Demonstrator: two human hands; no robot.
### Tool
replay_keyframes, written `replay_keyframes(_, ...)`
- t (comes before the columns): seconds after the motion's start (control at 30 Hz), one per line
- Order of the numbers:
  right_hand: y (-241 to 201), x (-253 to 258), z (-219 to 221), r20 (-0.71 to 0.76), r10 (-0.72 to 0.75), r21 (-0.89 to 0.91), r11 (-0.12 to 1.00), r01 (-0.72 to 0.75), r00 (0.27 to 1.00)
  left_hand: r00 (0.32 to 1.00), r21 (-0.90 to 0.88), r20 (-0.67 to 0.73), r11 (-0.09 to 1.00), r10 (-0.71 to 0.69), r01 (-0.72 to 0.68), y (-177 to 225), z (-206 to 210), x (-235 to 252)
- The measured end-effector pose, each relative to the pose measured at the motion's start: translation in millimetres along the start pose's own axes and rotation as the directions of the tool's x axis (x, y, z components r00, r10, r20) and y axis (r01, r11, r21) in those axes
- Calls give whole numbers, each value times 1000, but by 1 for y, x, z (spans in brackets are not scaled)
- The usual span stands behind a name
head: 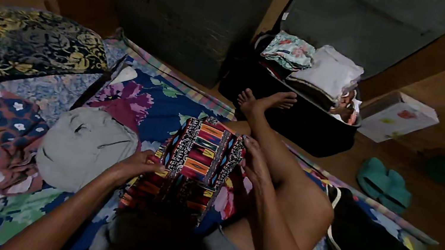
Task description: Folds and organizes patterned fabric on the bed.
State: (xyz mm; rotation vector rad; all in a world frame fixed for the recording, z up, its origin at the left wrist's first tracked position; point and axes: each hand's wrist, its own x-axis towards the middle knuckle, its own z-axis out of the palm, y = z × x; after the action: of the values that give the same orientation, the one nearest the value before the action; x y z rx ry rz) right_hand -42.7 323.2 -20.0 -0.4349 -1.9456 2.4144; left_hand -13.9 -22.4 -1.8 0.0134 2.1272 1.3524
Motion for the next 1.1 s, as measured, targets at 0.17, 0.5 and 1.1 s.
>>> replay_keyframes(0.17, -16, 13, -15, 127, -126, -161, 976, 146, 984, 989, -131, -110, 985, 95, -109, 17, 1, -7)
replay_keyframes(0.5, 24, 27, -6, 43, 162, 144, 975, -167, 986, 894, 402, -269, 885, 359, -235, 49, 23, 23)
replay_keyframes(1.1, 32, -4, 15, -69, 35, 411, 912, -3, 997, 865, 184, -339, 928, 370, -325, 99, 28, 72)
